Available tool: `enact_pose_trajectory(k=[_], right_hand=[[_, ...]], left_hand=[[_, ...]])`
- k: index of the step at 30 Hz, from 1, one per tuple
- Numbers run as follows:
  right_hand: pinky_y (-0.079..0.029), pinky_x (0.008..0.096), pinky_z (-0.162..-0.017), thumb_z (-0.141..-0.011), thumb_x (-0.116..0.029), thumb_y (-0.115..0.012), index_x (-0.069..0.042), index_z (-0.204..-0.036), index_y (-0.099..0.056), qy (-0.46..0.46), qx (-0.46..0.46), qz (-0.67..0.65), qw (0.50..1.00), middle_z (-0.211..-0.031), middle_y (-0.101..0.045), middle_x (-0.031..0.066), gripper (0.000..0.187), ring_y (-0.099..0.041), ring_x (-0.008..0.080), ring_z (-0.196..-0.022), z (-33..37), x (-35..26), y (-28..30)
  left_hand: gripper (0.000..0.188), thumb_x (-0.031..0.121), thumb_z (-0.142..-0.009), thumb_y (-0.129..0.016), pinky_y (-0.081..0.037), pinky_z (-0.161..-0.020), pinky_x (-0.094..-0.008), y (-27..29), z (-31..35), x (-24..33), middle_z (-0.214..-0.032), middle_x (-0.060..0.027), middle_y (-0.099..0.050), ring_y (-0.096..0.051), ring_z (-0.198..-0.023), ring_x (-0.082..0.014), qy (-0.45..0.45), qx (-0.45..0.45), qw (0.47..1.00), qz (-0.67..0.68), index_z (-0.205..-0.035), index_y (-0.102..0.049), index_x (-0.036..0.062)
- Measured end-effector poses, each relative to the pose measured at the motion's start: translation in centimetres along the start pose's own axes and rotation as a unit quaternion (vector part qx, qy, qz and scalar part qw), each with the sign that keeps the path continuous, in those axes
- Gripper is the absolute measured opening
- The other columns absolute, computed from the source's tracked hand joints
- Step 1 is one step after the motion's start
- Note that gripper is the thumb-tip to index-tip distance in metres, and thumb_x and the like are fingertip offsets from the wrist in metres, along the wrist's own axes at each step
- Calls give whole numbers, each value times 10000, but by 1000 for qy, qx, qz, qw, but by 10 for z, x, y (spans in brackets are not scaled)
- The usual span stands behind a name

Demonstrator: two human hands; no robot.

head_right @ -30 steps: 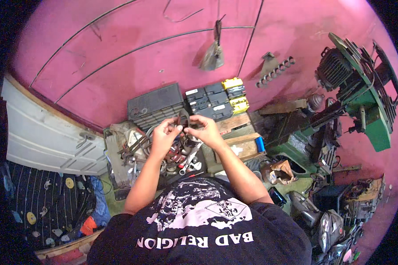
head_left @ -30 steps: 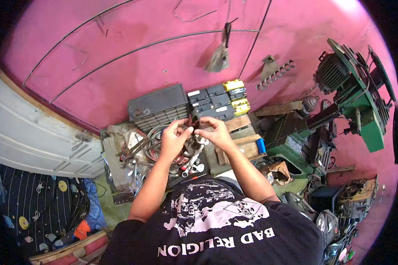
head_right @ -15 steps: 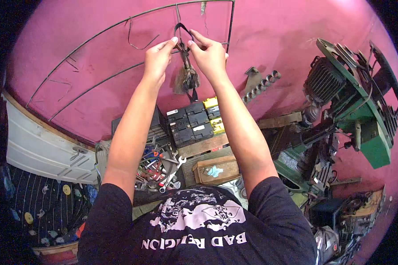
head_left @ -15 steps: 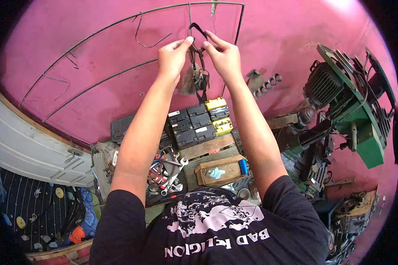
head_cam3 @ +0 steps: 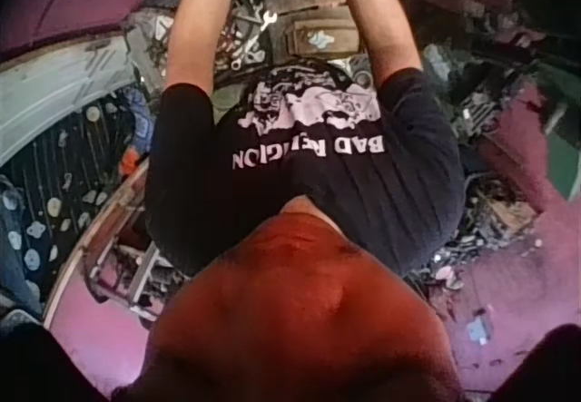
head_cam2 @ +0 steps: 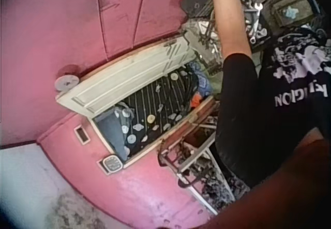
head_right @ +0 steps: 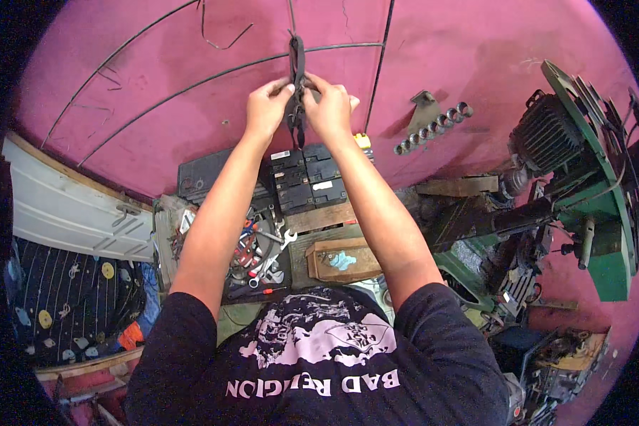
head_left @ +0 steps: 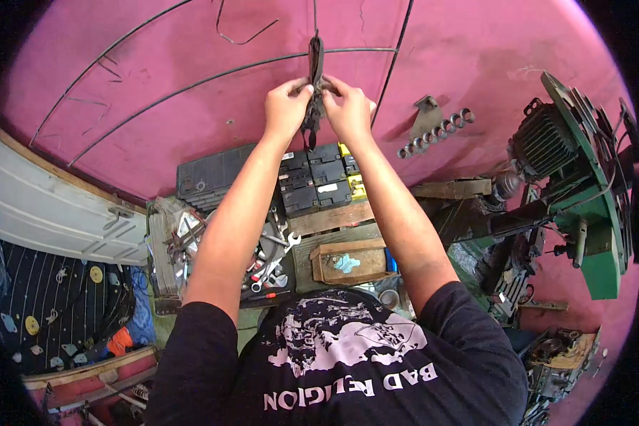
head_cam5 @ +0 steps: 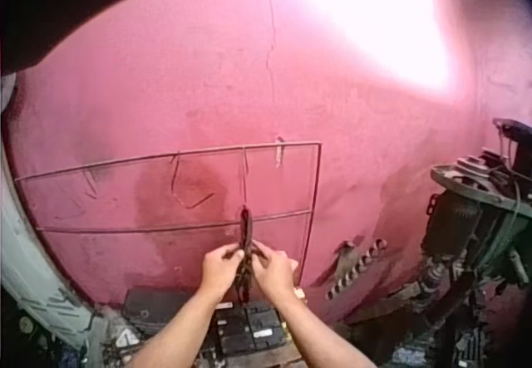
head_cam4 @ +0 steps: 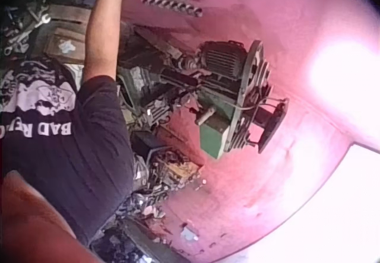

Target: The person organizes a cluttered workbench by picking up various tools and parts, inspecting them, and hanging them on a metal rack attached to the wall. They handle items such as wrenches, pliers, belts, and a plastic bag, moving them from the table to the rack.

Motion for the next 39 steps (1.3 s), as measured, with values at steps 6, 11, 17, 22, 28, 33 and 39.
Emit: enact_pose_trajectory(k=[6, 11, 17, 22, 28, 33, 39], right_hand=[[-358, 533, -971, -867, -170, -674, -189, -1100, -730, 0, -71, 76, 995, -1138, -712, 44, 241, -587, 292, -1103, 157, 0, -42], [-372, 617, -975, -841, -257, -721, -154, -1267, -671, -17, -411, 124, 903, -1096, -720, 113, 440, -596, 345, -1112, 347, 12, -135], [-361, 679, -980, -812, -303, -739, -196, -1432, -535, 28, -475, 202, 856, -1328, -612, 93, 661, -516, 349, -1229, 381, -22, -181], [-291, 732, -1068, -887, -333, -657, -66, -1370, -556, -81, -477, 298, 823, -1414, -591, 135, 561, -460, 362, -1358, 393, 5, -209], [-310, 666, -1052, -906, -427, -654, -102, -979, -780, -112, -482, 320, 808, -1037, -759, 120, 357, -627, 343, -1161, 398, 1, -206], [-373, 591, -956, -809, -294, -722, -166, -1227, -684, -29, -305, 317, 897, -1205, -683, 73, 439, -577, 318, -1162, 363, -35, -211], [-376, 581, -969, -816, -244, -711, -163, -1244, -659, 35, -375, 265, 888, -1258, -654, 74, 438, -551, 307, -1189, 358, -81, -257]], left_hand=[[336, 232, -962, -703, -554, -845, -318, 63, 125, -95, -1045, -115, -767, -704, -902, -147, 69, 5, 995, -70, -1202, -718, -3], [388, 175, -877, -737, -538, -939, -424, 125, 260, -189, -1183, -231, -694, -677, -1083, -394, 178, -22, 936, -303, -1218, -676, 1], [723, 259, -848, -734, -583, -835, -507, 182, 357, -208, -1562, -202, -388, -663, -1100, -417, 151, -114, 869, -456, -1465, -428, 41], [627, 235, -850, -737, -594, -792, -472, 228, 371, -208, -1486, -142, -507, -717, -958, -361, 168, -178, 837, -490, -1406, -508, 58], [632, 296, -839, -765, -586, -838, -459, 273, 379, -196, -1403, -64, -600, -704, -1032, -340, 160, -182, 861, -446, -1406, -551, 113], [628, 379, -820, -797, -543, -950, -464, 318, 377, -209, -1412, -118, -600, -638, -1176, -378, 172, -121, 901, -379, -1334, -611, 70], [546, 320, -845, -766, -530, -940, -464, 368, 376, -236, -1288, -219, -651, -645, -1128, -409, 184, -68, 904, -380, -1288, -643, 26]])
Point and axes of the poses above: each hand's wrist, its own z-axis away from the middle knuckle, its own y-axis out of the back of the hand, x = y × z, the point moved 9 cm from there along -z, towards the middle knuckle
